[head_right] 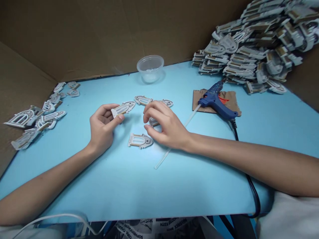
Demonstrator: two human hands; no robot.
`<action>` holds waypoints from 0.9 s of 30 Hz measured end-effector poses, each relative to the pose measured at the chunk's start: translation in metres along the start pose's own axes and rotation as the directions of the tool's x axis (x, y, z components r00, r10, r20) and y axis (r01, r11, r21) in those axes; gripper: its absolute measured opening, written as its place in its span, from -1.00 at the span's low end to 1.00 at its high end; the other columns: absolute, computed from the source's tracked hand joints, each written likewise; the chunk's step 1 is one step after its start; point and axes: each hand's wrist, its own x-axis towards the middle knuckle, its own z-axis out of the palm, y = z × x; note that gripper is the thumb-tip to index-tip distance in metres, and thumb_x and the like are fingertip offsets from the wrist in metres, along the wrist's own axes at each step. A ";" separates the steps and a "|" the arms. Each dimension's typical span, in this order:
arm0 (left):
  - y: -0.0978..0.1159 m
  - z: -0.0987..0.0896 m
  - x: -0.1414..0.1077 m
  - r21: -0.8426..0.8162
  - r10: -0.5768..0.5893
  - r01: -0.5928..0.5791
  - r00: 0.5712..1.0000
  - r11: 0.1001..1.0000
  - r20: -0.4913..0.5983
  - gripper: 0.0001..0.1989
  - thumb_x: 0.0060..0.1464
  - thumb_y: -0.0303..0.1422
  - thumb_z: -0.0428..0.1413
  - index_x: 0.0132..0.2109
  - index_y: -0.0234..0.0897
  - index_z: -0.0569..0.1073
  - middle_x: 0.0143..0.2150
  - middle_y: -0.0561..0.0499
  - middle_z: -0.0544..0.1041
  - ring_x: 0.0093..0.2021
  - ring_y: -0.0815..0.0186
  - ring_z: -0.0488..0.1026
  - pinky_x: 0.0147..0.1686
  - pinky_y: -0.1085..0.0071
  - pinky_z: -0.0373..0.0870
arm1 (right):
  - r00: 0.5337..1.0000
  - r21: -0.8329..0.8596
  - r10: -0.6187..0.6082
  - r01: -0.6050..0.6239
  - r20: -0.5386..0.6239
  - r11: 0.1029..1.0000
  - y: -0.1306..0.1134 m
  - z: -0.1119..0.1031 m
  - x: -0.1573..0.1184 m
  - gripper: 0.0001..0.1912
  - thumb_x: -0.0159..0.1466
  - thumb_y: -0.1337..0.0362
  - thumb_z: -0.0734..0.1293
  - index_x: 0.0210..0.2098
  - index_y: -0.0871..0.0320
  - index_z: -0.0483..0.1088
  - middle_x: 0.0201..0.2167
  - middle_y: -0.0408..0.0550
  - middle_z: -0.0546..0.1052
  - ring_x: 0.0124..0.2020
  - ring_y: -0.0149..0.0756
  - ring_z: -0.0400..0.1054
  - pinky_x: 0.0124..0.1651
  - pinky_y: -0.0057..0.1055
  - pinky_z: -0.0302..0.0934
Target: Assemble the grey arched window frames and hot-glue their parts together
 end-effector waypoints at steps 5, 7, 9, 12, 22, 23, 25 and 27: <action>0.005 -0.004 -0.004 -0.149 0.067 -0.037 0.978 0.988 0.199 -0.69 0.05 -0.26 0.34 -0.12 -0.28 0.48 -0.27 -0.04 0.60 -0.33 0.30 0.54 -0.38 0.42 0.43 | 0.949 0.256 0.264 -0.215 -0.172 0.942 0.007 0.000 0.003 -0.89 0.25 0.46 0.31 -0.32 0.12 0.39 -0.26 -0.03 0.48 -0.14 -0.20 0.39 -0.03 -0.22 0.23; 0.012 -0.005 -0.005 -0.125 0.187 -0.152 0.918 0.980 0.351 -0.70 0.05 -0.31 0.33 -0.09 -0.28 0.49 -0.22 -0.08 0.58 -0.27 0.27 0.53 -0.33 0.38 0.43 | 0.894 0.363 0.387 -0.292 -0.225 0.885 0.011 0.000 0.004 -0.92 0.21 0.44 0.33 -0.34 0.14 0.41 -0.31 -0.06 0.48 -0.23 -0.26 0.36 -0.14 -0.28 0.20; 0.020 -0.006 -0.004 -0.088 0.320 -0.320 0.810 0.943 0.491 -0.68 0.03 -0.37 0.32 -0.05 -0.27 0.49 -0.16 -0.11 0.57 -0.15 0.20 0.52 -0.17 0.28 0.45 | 0.857 0.440 0.464 -0.336 -0.225 0.833 0.015 0.000 0.006 -0.95 0.16 0.41 0.36 -0.36 0.16 0.43 -0.34 -0.09 0.49 -0.30 -0.30 0.32 -0.21 -0.32 0.16; 0.029 -0.006 -0.001 -0.025 0.387 -0.492 0.651 0.870 0.653 -0.68 0.04 -0.38 0.29 -0.04 -0.26 0.47 -0.05 -0.16 0.56 -0.03 0.11 0.46 0.06 0.10 0.37 | 0.820 0.532 0.544 -0.384 -0.179 0.754 0.021 0.002 0.008 -0.94 0.09 0.38 0.39 -0.41 0.17 0.44 -0.40 -0.11 0.48 -0.35 -0.33 0.30 -0.27 -0.36 0.13; 0.029 -0.004 -0.001 0.176 0.253 -0.505 0.667 0.845 0.700 -0.79 0.15 -0.38 0.25 -0.09 -0.30 0.44 -0.17 -0.08 0.54 -0.14 0.21 0.42 -0.03 0.21 0.36 | 0.718 0.634 0.604 -0.296 -0.345 0.714 0.026 -0.003 0.012 -0.91 0.01 0.42 0.35 -0.45 0.15 0.44 -0.42 -0.13 0.46 -0.31 -0.34 0.31 -0.20 -0.37 0.18; 0.028 -0.003 -0.001 0.195 0.253 -0.503 0.688 0.842 0.681 -0.80 0.15 -0.39 0.26 -0.10 -0.31 0.45 -0.18 -0.08 0.55 -0.15 0.22 0.43 -0.03 0.21 0.36 | 0.704 0.646 0.624 -0.307 -0.340 0.699 0.026 -0.004 0.012 -0.91 0.00 0.42 0.35 -0.46 0.15 0.44 -0.43 -0.13 0.46 -0.33 -0.34 0.30 -0.23 -0.38 0.16; 0.026 -0.003 -0.002 0.229 0.258 -0.500 0.724 0.835 0.640 -0.79 0.12 -0.41 0.28 -0.11 -0.33 0.48 -0.20 -0.07 0.56 -0.16 0.23 0.43 -0.06 0.24 0.38 | 0.675 0.650 0.658 -0.341 -0.334 0.679 0.028 -0.007 0.014 -0.92 -0.02 0.41 0.34 -0.49 0.16 0.44 -0.45 -0.13 0.45 -0.37 -0.36 0.27 -0.30 -0.38 0.09; 0.024 -0.003 -0.002 0.254 0.266 -0.499 0.750 0.829 0.606 -0.78 0.10 -0.42 0.29 -0.11 -0.33 0.50 -0.21 -0.05 0.57 -0.17 0.24 0.43 -0.08 0.26 0.39 | 0.680 0.594 0.641 -0.364 -0.357 0.717 0.033 -0.013 0.017 -0.94 -0.02 0.41 0.33 -0.50 0.17 0.43 -0.46 -0.12 0.45 -0.38 -0.35 0.26 -0.31 -0.37 0.06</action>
